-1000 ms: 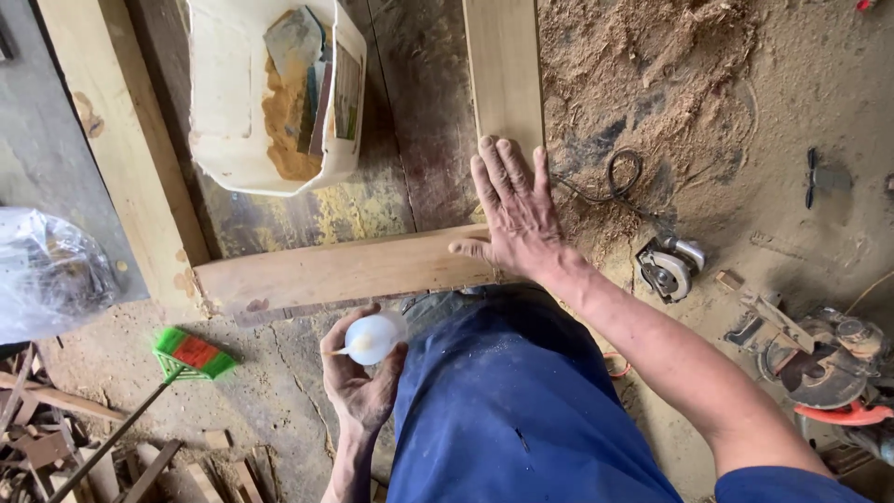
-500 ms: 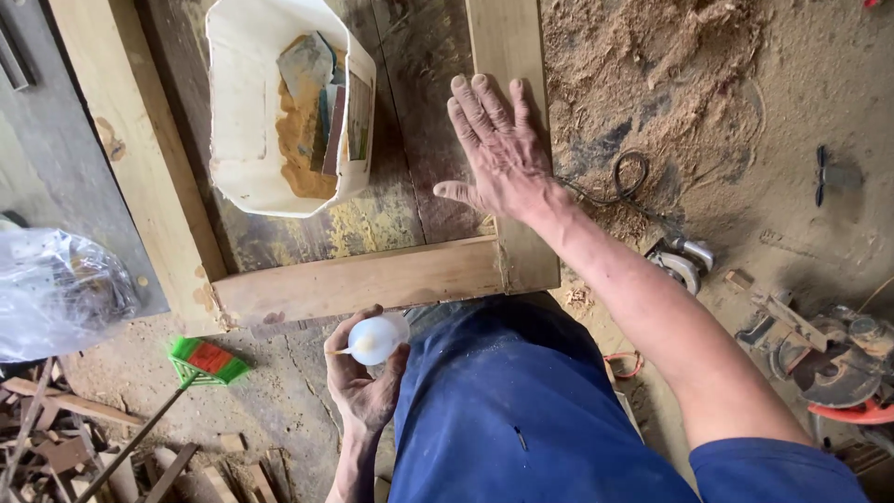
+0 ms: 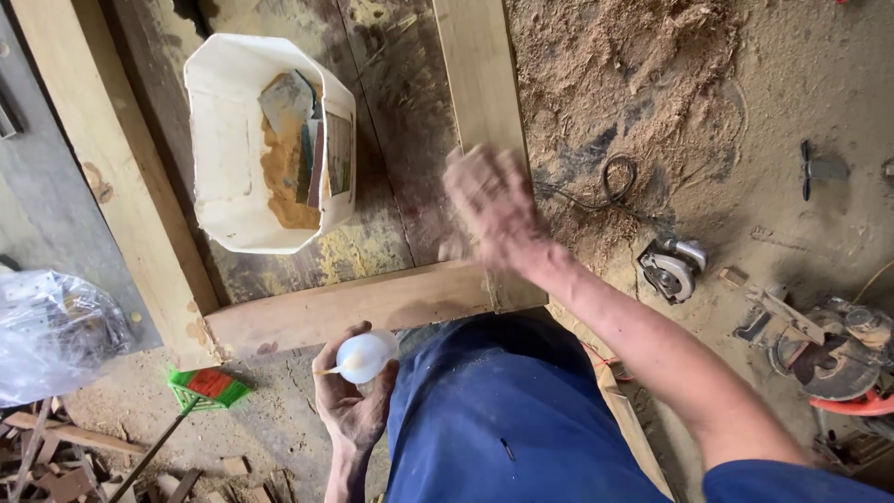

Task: Apply glue to wooden planks and assemble them into a frame, checking for squareness and sanding the edges.

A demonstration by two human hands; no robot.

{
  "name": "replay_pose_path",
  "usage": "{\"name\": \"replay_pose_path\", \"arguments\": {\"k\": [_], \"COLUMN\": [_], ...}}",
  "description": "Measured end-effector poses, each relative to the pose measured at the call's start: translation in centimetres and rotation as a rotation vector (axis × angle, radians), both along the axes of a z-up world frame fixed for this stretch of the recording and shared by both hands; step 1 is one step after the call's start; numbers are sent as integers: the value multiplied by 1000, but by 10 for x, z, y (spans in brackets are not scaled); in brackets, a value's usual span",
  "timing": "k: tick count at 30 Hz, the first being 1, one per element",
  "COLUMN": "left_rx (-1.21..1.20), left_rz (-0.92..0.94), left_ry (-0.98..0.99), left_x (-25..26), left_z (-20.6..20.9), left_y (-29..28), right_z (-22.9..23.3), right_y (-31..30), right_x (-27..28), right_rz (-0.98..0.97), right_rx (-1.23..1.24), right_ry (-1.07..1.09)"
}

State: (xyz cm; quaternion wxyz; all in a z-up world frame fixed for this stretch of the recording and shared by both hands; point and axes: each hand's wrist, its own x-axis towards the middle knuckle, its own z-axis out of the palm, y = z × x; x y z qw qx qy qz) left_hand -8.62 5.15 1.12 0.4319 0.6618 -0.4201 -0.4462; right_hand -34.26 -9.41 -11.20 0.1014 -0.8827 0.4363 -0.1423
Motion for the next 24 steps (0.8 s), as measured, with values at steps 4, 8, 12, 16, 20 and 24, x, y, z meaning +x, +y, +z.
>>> {"name": "replay_pose_path", "arguments": {"k": [4,8,12,16,20,24], "left_rx": [32,-21,-44,-43,-31,-39], "left_rz": [-10,-112,-157,-266,-285,-311], "left_ry": [-16,-177,-179,-290,-237,-240], "left_x": [-3,-7,-8,-9,-16,-22], "left_z": [2,4,-10,-19,-24,-23], "left_y": [1,-3,2,6,7,5], "right_z": [-12,-6,7,11,9,24], "right_y": [23,45,45,62,46,41], "right_x": [4,-19,-6,-5,-4,1], "right_rz": [-165,12,-276,-43,-242,-21], "right_rx": [268,120,242,202,268,176], "right_ry": [121,269,276,241,237,255]}}
